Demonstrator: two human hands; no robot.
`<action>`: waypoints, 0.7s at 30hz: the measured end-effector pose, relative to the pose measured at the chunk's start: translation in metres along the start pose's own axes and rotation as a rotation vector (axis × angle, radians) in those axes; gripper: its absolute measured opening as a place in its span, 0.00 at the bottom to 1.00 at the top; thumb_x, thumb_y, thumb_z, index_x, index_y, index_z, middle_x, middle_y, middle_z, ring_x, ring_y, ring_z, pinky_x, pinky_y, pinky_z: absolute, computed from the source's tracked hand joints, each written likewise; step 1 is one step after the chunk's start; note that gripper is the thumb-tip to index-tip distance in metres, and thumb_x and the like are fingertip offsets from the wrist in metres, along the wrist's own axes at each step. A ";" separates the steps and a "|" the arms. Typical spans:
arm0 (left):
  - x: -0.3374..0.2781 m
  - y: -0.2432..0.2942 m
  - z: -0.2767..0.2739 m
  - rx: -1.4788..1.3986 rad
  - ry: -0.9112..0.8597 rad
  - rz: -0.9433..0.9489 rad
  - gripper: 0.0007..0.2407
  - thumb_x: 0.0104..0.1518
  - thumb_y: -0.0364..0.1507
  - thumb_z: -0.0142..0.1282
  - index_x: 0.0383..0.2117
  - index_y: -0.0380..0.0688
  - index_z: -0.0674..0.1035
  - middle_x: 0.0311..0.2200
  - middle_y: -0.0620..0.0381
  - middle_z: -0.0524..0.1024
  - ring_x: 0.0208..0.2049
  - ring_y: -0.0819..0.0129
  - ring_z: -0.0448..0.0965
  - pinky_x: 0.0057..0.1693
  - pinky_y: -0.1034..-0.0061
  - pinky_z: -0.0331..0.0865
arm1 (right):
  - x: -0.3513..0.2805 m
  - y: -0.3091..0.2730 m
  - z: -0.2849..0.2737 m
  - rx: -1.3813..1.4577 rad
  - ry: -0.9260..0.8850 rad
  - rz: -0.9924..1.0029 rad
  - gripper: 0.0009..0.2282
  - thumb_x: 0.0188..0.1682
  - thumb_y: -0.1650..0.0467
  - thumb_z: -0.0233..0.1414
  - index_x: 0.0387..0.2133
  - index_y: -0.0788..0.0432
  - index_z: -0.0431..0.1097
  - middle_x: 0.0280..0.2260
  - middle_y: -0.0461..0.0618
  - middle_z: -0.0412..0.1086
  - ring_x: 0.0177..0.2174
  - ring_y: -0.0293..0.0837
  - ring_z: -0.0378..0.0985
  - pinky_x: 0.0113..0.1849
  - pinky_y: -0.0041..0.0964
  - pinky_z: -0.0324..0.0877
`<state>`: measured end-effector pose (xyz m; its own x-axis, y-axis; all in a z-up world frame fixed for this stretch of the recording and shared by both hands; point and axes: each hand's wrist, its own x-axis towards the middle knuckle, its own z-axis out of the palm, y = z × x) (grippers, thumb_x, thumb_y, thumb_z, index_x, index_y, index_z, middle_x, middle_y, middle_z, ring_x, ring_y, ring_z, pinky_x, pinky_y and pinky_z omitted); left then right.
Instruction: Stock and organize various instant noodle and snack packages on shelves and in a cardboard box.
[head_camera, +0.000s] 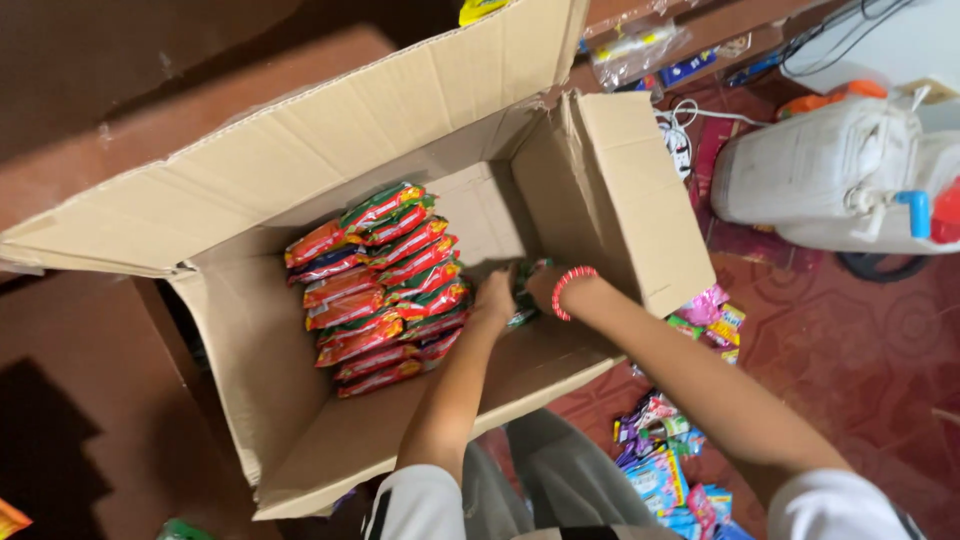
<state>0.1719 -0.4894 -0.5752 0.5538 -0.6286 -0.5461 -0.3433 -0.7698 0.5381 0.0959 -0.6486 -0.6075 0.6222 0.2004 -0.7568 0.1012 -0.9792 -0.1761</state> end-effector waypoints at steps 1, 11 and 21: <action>0.002 -0.008 0.014 -0.004 0.003 -0.002 0.25 0.49 0.17 0.54 0.57 0.46 0.73 0.46 0.36 0.78 0.50 0.40 0.78 0.54 0.54 0.73 | -0.049 -0.016 -0.036 -0.005 -0.001 -0.001 0.12 0.52 0.71 0.51 0.46 0.60 0.78 0.47 0.64 0.77 0.47 0.57 0.80 0.48 0.47 0.75; -0.028 -0.020 0.006 0.280 -0.354 -0.018 0.18 0.58 0.26 0.57 0.55 0.40 0.78 0.59 0.43 0.73 0.60 0.50 0.74 0.61 0.62 0.70 | -0.124 -0.055 -0.138 0.336 0.144 0.079 0.16 0.50 0.70 0.51 0.53 0.54 0.69 0.48 0.60 0.72 0.48 0.61 0.75 0.49 0.52 0.70; -0.105 -0.006 -0.086 -0.154 -0.072 0.094 0.15 0.62 0.30 0.54 0.53 0.37 0.77 0.43 0.38 0.81 0.46 0.47 0.82 0.52 0.60 0.73 | -0.154 -0.082 -0.199 0.316 0.374 -0.265 0.20 0.49 0.70 0.52 0.57 0.56 0.67 0.47 0.64 0.74 0.47 0.62 0.75 0.49 0.51 0.69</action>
<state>0.1808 -0.4094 -0.4663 0.4668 -0.7077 -0.5303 -0.2682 -0.6847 0.6777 0.1460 -0.6055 -0.3515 0.8460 0.3566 -0.3964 0.0897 -0.8280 -0.5534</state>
